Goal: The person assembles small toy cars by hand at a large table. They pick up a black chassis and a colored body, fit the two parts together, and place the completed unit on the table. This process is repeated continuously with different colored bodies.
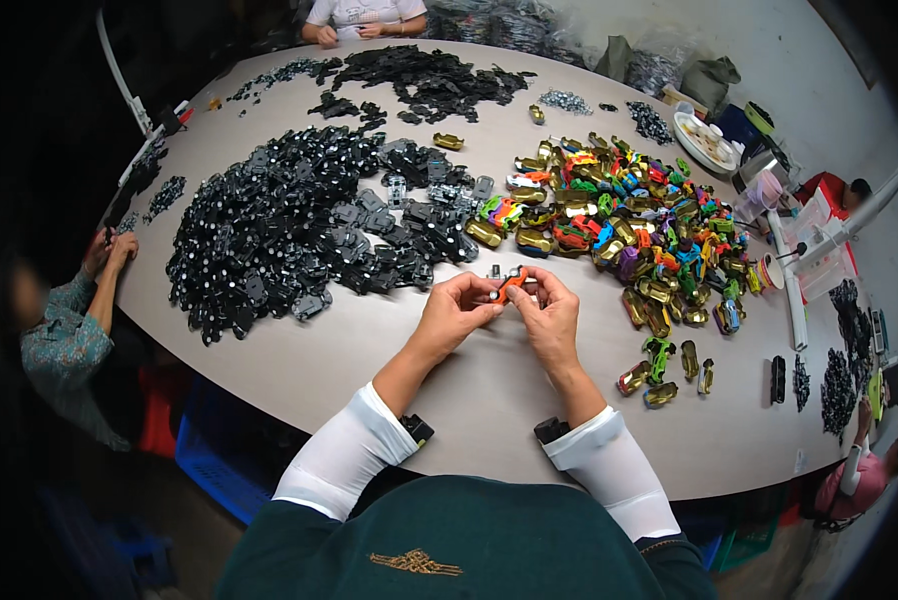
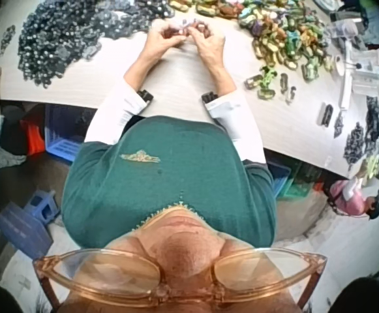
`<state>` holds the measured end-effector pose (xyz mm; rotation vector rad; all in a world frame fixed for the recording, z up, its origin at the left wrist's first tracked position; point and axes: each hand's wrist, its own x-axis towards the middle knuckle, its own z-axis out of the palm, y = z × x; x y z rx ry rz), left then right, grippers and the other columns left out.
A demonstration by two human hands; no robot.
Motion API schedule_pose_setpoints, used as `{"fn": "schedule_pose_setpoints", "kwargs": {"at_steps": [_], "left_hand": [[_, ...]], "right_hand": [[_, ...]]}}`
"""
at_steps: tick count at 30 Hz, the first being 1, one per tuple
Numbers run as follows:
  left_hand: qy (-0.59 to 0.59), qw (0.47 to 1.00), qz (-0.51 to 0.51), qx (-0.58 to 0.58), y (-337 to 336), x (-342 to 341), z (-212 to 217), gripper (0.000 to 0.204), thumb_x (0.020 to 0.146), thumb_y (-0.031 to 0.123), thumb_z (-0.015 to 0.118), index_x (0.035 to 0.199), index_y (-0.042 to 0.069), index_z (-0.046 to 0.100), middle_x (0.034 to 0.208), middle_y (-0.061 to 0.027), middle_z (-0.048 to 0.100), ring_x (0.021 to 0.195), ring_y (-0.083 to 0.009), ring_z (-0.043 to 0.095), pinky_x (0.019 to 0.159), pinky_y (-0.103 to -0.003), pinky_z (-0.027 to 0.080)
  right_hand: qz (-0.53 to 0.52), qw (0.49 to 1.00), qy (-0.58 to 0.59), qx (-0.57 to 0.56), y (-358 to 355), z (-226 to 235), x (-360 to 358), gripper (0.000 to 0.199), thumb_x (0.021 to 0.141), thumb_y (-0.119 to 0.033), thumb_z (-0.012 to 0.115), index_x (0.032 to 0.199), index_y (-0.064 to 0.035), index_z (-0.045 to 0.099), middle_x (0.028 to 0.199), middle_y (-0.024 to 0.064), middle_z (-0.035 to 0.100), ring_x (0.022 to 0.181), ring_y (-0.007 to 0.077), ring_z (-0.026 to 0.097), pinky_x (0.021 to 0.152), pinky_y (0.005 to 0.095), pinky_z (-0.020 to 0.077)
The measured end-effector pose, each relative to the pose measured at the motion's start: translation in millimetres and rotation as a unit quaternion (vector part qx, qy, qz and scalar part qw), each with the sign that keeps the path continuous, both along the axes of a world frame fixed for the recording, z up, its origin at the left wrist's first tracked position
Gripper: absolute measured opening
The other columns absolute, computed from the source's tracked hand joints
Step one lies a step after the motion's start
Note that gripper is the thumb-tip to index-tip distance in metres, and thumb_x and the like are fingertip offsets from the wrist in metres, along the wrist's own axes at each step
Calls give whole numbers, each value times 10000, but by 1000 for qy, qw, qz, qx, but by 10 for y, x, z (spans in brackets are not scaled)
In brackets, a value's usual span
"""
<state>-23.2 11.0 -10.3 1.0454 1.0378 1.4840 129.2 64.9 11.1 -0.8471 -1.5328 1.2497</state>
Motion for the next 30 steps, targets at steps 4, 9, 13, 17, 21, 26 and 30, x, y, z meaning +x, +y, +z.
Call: {"fn": "schedule_pose_setpoints", "kwargs": {"at_steps": [4,9,13,17,21,26,30], "left_hand": [[-69,997,9,-30,-46,42,172,263,913,68,606,1168,8,603,1054,-77,666,898,-113,628,782,-242,531],[67,996,29,41,-7,-2,-19,292,959,97,537,1236,19,591,1046,-55,673,879,-83,629,730,-231,555],[6,999,25,-20,-44,23,101,279,966,108,530,1219,15,600,1017,-38,676,844,-73,630,701,-229,556],[52,998,41,-7,-34,9,-5,270,967,112,529,1206,12,607,1005,-30,676,833,-69,629,690,-224,554],[75,995,62,-5,-47,31,-47,259,962,103,536,1185,5,623,993,-36,687,835,-68,627,700,-217,542],[178,980,83,3,-95,89,136,243,946,74,553,1156,-8,645,974,-48,703,826,-68,618,723,-217,512],[207,975,75,20,-88,80,113,263,934,58,564,1178,-14,631,997,-63,702,830,-65,614,725,-218,506]], "right_hand": [[8,995,-70,76,-50,32,13,337,791,-3,690,1121,16,621,885,85,681,782,110,638,609,239,522],[1,970,-153,190,-128,131,-45,392,758,-25,699,1142,2,624,852,127,663,740,221,656,613,301,543],[-4,966,-159,206,-110,102,-21,410,756,-48,709,1153,4,619,832,139,651,727,252,648,632,336,526],[6,957,-179,230,-119,109,-21,417,759,-53,699,1162,8,613,823,154,646,708,281,637,633,359,511],[23,945,-202,258,-81,106,0,411,760,-54,688,1158,12,612,801,170,636,680,313,624,620,369,500],[28,942,-215,255,-83,85,9,407,757,-47,687,1152,13,612,785,175,632,670,326,623,618,371,499],[28,953,-205,222,-74,58,20,427,747,-40,706,1161,4,612,786,153,647,660,275,636,603,359,496]]}}
